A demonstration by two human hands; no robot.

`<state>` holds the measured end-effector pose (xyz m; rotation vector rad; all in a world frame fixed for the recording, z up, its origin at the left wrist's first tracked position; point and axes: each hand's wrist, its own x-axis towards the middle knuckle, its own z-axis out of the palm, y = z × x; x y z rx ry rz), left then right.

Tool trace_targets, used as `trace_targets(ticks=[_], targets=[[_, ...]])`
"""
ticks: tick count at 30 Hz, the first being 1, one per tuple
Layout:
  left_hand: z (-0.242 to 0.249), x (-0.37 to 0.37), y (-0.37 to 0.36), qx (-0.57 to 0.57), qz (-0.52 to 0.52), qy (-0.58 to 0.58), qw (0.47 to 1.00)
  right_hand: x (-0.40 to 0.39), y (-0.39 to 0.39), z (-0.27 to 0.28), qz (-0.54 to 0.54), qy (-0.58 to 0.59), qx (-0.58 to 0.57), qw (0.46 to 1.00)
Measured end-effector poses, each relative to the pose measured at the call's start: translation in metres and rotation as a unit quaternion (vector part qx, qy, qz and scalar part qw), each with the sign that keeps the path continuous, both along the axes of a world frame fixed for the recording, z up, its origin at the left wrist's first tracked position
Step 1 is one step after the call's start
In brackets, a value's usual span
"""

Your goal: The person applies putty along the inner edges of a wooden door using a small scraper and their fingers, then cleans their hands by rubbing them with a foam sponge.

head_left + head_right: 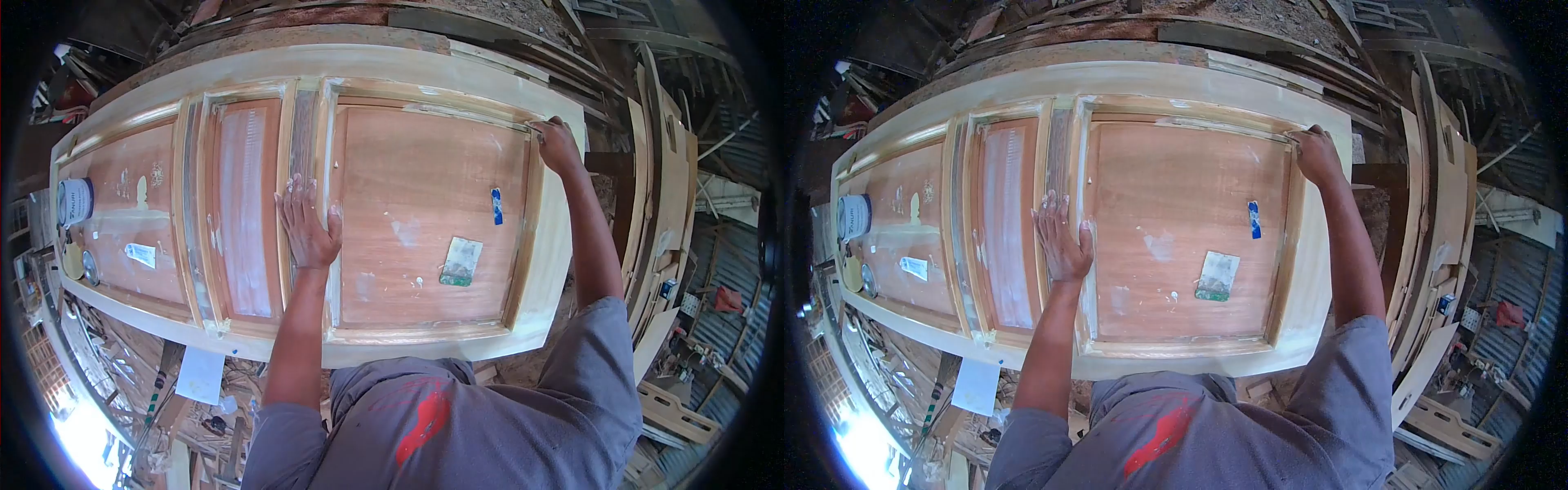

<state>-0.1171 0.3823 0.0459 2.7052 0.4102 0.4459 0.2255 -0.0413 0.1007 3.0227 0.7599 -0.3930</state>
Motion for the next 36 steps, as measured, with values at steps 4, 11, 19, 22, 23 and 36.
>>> trace_targets(ticks=[4,11,19,22,23,36], targets=[[-0.001,0.0,0.0,0.0,0.002,0.001,1.0,-0.008,-0.008,-0.019,-0.008,-0.045,0.07,0.997],[-0.002,-0.001,0.0,-0.004,0.002,0.005,1.0,-0.036,0.022,-0.032,0.027,-0.072,0.14,0.987],[0.0,0.001,-0.003,-0.016,0.001,0.0,1.0,-0.057,0.066,-0.029,0.054,-0.059,0.126,0.989],[-0.001,-0.001,-0.002,-0.014,0.003,0.006,1.0,-0.048,0.065,-0.016,0.055,-0.011,0.097,0.994],[-0.002,0.0,-0.001,-0.012,0.004,0.008,1.0,-0.039,0.066,-0.011,0.038,0.021,0.077,0.996],[0.0,0.0,0.0,-0.011,0.001,-0.002,1.0,-0.049,0.066,-0.029,0.032,-0.08,0.145,0.986]])
